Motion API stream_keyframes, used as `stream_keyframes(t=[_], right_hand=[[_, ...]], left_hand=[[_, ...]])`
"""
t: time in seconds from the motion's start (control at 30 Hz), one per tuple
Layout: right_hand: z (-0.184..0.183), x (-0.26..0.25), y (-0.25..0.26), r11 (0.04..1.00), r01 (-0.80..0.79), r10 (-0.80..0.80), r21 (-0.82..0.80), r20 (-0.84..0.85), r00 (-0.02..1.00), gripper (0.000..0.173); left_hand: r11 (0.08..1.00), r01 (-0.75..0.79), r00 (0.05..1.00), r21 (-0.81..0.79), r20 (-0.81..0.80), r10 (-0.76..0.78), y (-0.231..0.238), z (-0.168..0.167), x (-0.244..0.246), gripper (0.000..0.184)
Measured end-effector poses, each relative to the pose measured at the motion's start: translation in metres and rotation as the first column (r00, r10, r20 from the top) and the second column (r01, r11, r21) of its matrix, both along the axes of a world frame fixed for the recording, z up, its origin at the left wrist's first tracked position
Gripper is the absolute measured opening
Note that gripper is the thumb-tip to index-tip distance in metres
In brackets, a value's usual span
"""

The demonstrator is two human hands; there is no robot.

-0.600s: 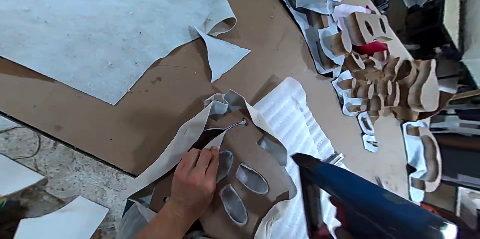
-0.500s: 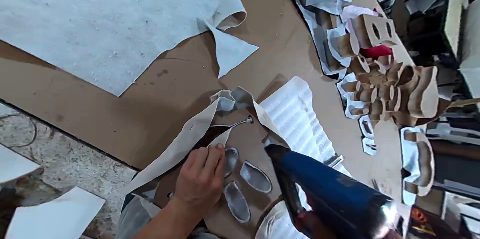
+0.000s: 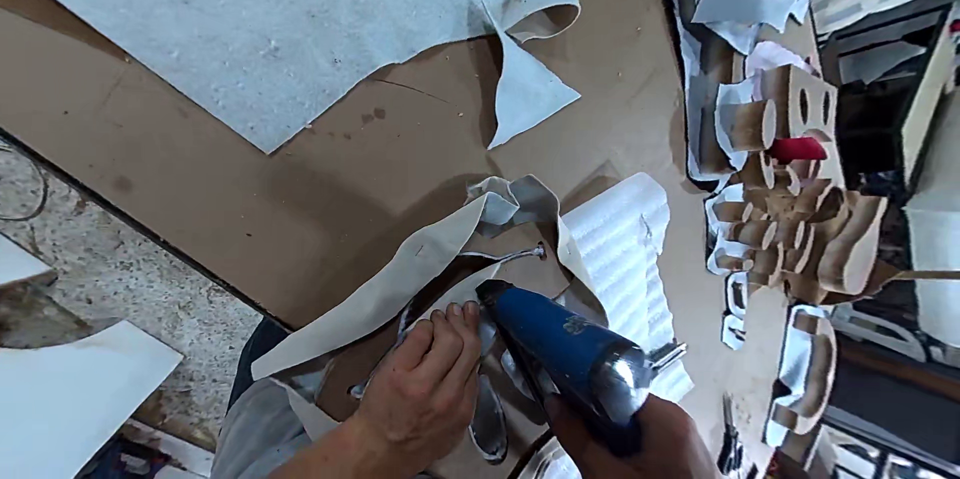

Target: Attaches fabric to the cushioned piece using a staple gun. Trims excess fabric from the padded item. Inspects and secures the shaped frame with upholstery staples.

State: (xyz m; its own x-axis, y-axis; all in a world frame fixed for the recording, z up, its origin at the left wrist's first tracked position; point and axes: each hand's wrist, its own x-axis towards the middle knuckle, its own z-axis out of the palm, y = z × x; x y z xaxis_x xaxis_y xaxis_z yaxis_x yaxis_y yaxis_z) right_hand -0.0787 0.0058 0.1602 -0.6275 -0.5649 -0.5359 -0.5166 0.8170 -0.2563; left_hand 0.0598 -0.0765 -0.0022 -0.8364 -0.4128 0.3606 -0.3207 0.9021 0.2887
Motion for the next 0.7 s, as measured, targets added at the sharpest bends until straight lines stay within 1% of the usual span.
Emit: stream_keyframes(t=[0.1, 0.17, 0.3, 0.4, 0.5, 0.57, 0.7], right_hand=[[0.001, 0.001, 0.002, 0.999, 0.023, -0.023, 0.026, -0.002, 1.000, 0.025], [0.004, 0.001, 0.010, 1.000, 0.029, -0.029, 0.012, 0.007, 1.000, 0.029], [0.003, 0.004, 0.024, 0.998, -0.025, 0.028, -0.056, 0.053, 0.998, 0.035], [0.002, 0.015, 0.013, 0.997, -0.052, 0.055, -0.061, 0.050, 0.997, 0.032], [-0.002, 0.023, 0.004, 0.999, -0.037, 0.037, -0.020, 0.013, 0.999, 0.025], [0.000, 0.023, 0.007, 0.999, -0.035, 0.035, -0.011, -0.001, 0.999, 0.026], [0.005, 0.015, 0.019, 0.998, -0.068, 0.068, -0.012, 0.042, 0.997, 0.034]], left_hand=[[1.000, -0.001, 0.998, 0.031, -0.055, 0.002, 0.002, -0.001, 0.003, 0.036], [0.998, 0.007, 0.997, 0.066, -0.079, -0.001, 0.004, -0.001, 0.012, 0.034], [0.995, 0.064, 0.998, 0.078, -0.009, -0.064, 0.008, -0.001, 0.032, 0.034], [0.995, 0.080, 0.996, 0.058, -0.034, -0.078, 0.008, -0.002, 0.036, 0.034], [0.996, 0.067, 0.996, 0.058, -0.065, -0.063, 0.009, -0.003, 0.035, 0.033], [0.995, 0.071, 0.995, 0.065, -0.077, -0.066, 0.009, -0.002, 0.036, 0.030], [0.996, 0.069, 0.993, 0.059, -0.103, -0.062, 0.011, -0.002, 0.035, 0.026]])
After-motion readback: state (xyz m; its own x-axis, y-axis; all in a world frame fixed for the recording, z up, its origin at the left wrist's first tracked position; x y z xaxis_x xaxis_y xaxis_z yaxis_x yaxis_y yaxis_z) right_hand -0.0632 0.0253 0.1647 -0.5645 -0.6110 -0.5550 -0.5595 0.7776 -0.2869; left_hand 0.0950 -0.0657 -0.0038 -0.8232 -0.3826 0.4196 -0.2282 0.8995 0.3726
